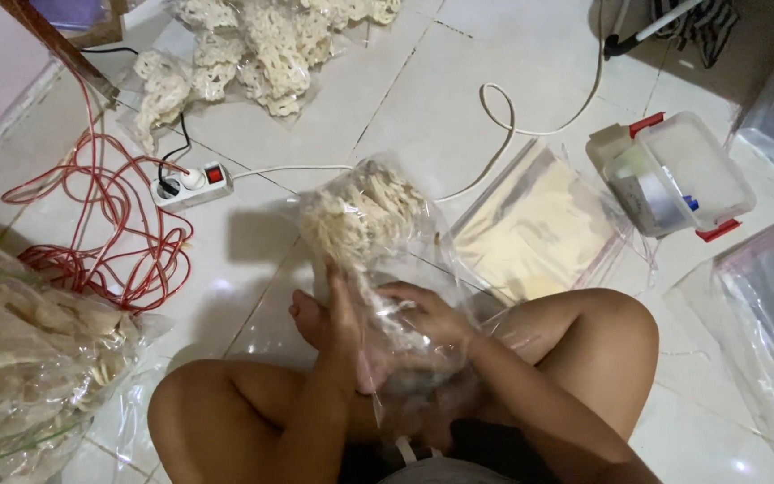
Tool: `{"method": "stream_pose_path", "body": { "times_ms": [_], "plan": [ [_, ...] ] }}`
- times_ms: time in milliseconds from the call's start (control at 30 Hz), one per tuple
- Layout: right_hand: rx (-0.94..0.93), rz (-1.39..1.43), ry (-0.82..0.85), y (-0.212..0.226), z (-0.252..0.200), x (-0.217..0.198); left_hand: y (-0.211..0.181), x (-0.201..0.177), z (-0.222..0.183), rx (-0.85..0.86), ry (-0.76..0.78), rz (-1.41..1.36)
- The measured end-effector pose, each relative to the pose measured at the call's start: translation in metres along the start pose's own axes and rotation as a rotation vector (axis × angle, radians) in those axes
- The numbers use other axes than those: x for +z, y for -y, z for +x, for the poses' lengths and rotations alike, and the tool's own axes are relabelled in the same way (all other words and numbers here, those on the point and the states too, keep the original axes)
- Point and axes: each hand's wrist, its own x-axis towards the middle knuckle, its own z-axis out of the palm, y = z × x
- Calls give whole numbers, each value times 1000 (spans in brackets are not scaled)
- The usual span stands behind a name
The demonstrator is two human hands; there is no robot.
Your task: Manually filling clear plastic bags with white lattice-shaped chips while sitting on the floor.
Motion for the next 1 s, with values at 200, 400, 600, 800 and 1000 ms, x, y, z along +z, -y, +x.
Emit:
{"method": "stream_pose_path", "body": {
  "times_ms": [200,400,600,800,1000],
  "plan": [
    [630,-11,-94,-35,-11,12,-1,4,2,-18,37,24],
    [662,-252,-213,-38,9,39,78,24,65,238,39,-31],
    [760,255,-347,-46,3,43,109,44,100,406,-129,150],
    [758,217,-651,-26,41,44,122,51,108,367,-123,-5],
    [897,478,-797,-65,49,37,140,63,130,335,-166,143]
  ]
}}
